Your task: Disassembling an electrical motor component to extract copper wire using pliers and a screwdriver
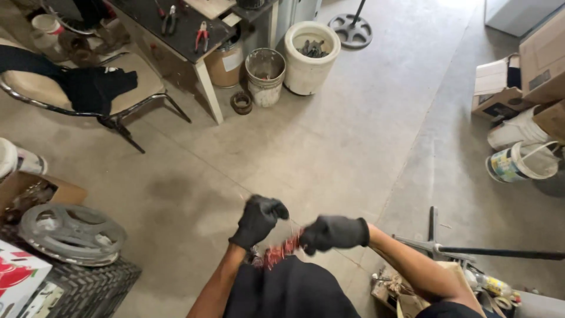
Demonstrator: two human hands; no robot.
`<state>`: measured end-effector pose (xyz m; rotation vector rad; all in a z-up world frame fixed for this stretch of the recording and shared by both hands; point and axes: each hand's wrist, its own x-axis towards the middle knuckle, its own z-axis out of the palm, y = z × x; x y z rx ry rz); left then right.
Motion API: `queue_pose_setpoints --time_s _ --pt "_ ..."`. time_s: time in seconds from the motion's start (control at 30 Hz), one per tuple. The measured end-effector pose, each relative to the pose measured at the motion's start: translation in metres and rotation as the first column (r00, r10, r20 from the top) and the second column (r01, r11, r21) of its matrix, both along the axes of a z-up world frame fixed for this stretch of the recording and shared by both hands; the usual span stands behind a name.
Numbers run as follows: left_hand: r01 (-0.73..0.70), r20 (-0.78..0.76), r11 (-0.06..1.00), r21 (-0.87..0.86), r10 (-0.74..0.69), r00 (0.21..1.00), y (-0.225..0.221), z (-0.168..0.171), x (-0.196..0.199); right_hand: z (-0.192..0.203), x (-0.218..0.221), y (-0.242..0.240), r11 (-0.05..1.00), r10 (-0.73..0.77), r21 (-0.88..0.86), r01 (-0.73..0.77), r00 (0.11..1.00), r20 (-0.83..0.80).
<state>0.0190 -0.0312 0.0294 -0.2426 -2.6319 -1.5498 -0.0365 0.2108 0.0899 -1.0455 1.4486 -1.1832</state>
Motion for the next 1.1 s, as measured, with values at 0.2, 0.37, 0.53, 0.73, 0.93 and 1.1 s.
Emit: queue_pose_setpoints --time_s 0.2,0.37,0.53,0.73,0.93,1.1 --pt "0.054 0.17 0.915 0.401 -0.132 0.977 0.0 0.037 0.035 0.002 -0.05 -0.017 0.601 -0.632 0.281 0.748 0.661 -0.405" --pt "-0.052 0.147 0.979 0.195 0.023 0.989 -0.011 0.006 0.014 -0.018 -0.037 0.004 0.949 0.197 0.283 -0.137 0.961 -0.195" --pt "-0.025 -0.196 0.993 0.115 0.048 0.979 -0.003 0.041 0.028 -0.038 -0.087 0.0 0.809 -0.213 0.206 0.551 0.602 -0.769" --pt "-0.242 -0.137 0.969 0.042 0.245 0.96 -0.024 0.03 0.013 0.024 -0.067 -0.031 0.768 0.344 0.591 -0.248 0.937 -0.054" --pt "-0.101 0.248 0.93 0.352 0.012 0.969 -0.003 0.02 0.024 0.055 -0.073 -0.036 0.986 -0.158 -0.11 0.125 0.91 -0.383" --pt "-0.267 -0.295 0.963 -0.036 0.245 0.924 -0.011 0.075 0.03 -0.088 -0.128 -0.018 0.912 0.061 0.241 0.332 0.471 -0.88"
